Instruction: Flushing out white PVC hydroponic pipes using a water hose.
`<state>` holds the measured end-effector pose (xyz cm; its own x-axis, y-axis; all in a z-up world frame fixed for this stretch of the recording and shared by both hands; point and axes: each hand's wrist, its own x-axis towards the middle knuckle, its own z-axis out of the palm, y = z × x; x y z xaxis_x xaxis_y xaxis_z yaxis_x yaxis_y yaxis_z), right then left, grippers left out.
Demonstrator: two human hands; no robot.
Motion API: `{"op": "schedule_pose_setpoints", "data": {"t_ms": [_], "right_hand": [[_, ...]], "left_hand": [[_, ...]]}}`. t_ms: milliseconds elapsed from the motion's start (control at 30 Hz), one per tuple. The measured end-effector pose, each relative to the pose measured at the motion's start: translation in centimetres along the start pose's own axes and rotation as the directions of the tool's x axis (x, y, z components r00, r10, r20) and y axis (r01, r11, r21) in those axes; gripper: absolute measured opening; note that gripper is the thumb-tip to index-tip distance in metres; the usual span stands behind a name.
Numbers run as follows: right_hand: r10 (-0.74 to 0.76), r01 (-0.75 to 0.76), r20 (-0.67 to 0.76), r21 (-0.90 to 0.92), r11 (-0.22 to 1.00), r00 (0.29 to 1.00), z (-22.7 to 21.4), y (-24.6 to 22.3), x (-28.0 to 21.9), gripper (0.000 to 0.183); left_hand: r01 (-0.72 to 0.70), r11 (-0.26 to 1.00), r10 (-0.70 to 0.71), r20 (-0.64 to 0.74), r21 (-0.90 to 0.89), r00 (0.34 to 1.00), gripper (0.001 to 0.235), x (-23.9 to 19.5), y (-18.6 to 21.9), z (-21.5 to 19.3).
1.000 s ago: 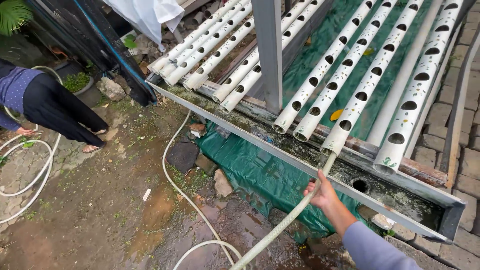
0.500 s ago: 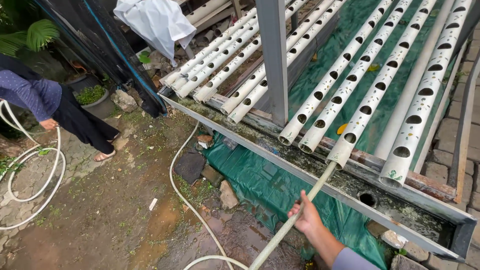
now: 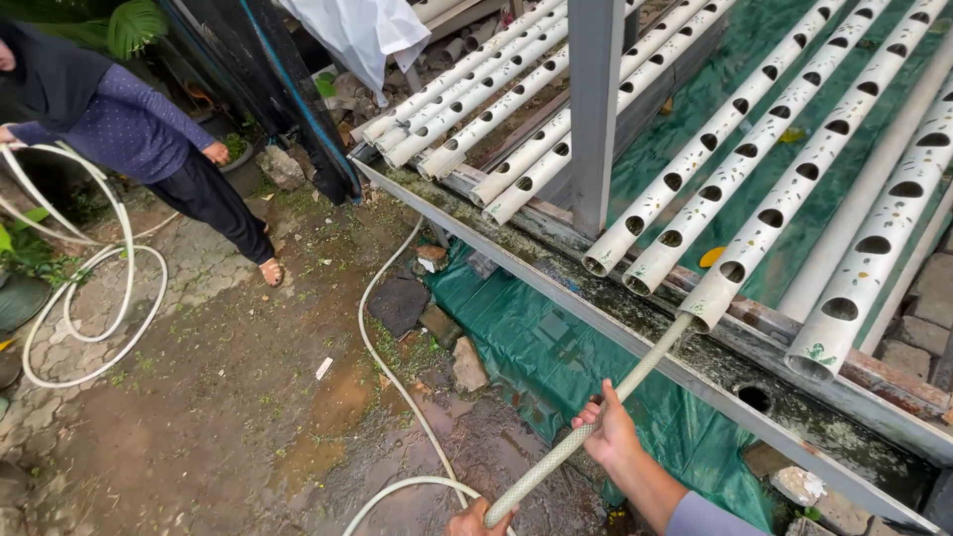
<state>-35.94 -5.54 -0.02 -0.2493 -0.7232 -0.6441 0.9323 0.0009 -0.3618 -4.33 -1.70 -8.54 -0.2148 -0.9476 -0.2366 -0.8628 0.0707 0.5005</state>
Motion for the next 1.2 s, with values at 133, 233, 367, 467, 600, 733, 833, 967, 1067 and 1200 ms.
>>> {"op": "schedule_pose_setpoints", "data": {"t_ms": [133, 233, 367, 467, 600, 733, 833, 967, 1067, 1200], "right_hand": [[0.162, -0.164, -0.056, -0.037, 0.986, 0.985, -0.2, -3.8, -0.1, 0.049], [0.018, -0.017, 0.066, -0.009, 1.000, 0.998, -3.6, -9.7, 4.3, 0.050], [-0.019, 0.020, 0.060, -0.013, 1.000, 0.998, -7.2, -14.6, 9.8, 0.054], [-0.019, 0.017, 0.126, 0.014, 1.000, 0.992, -8.5, -13.2, 11.6, 0.051], [-0.027, 0.023, 0.089, 0.040, 0.999, 0.996, -6.2, -7.3, 8.1, 0.042], [0.026, -0.026, 0.131, -0.005, 1.000, 0.991, -2.0, -2.4, 2.3, 0.039], [0.100, -0.084, 0.106, -0.148, 0.985, 0.989, -0.3, -2.1, -0.2, 0.036], [0.033, -0.034, -0.007, -0.117, 0.993, 0.999, -3.2, -8.7, 6.2, 0.043], [-0.043, 0.039, -0.053, -0.076, 0.996, 0.998, -4.5, -15.3, 7.9, 0.046], [-0.048, 0.048, 0.077, 0.004, 0.999, 0.996, -11.0, -16.9, 14.2, 0.042]], "left_hand": [[-0.127, 0.980, 0.114, -0.090, -0.152, 0.989, 0.044, -5.1, 2.7, -4.4], [-0.249, 0.967, 0.213, -0.371, -0.051, 0.904, 0.046, -9.1, 7.6, -10.0], [-0.210, 0.969, 0.169, -0.273, -0.127, 0.947, 0.043, -11.1, 7.9, -11.3], [-0.113, 0.985, 0.079, -0.244, -0.129, 0.967, 0.041, -11.0, 7.5, -11.8], [-0.184, 0.983, 0.163, -0.340, -0.028, 0.926, 0.043, -10.2, 9.2, -12.3], [-0.236, 0.971, 0.227, -0.425, 0.034, 0.876, 0.034, -8.5, 7.9, -8.5], [-0.254, 0.964, 0.263, -0.397, 0.077, 0.880, 0.031, -10.1, 5.6, -8.9], [-0.203, 0.976, 0.219, -0.428, 0.084, 0.877, 0.032, -12.8, 3.9, -11.1], [-0.172, 0.979, 0.203, -0.455, 0.110, 0.867, 0.031, -14.1, 1.8, -11.8], [-0.088, 0.992, 0.117, -0.452, 0.085, 0.884, 0.033, -13.5, -0.5, -10.7]]}}
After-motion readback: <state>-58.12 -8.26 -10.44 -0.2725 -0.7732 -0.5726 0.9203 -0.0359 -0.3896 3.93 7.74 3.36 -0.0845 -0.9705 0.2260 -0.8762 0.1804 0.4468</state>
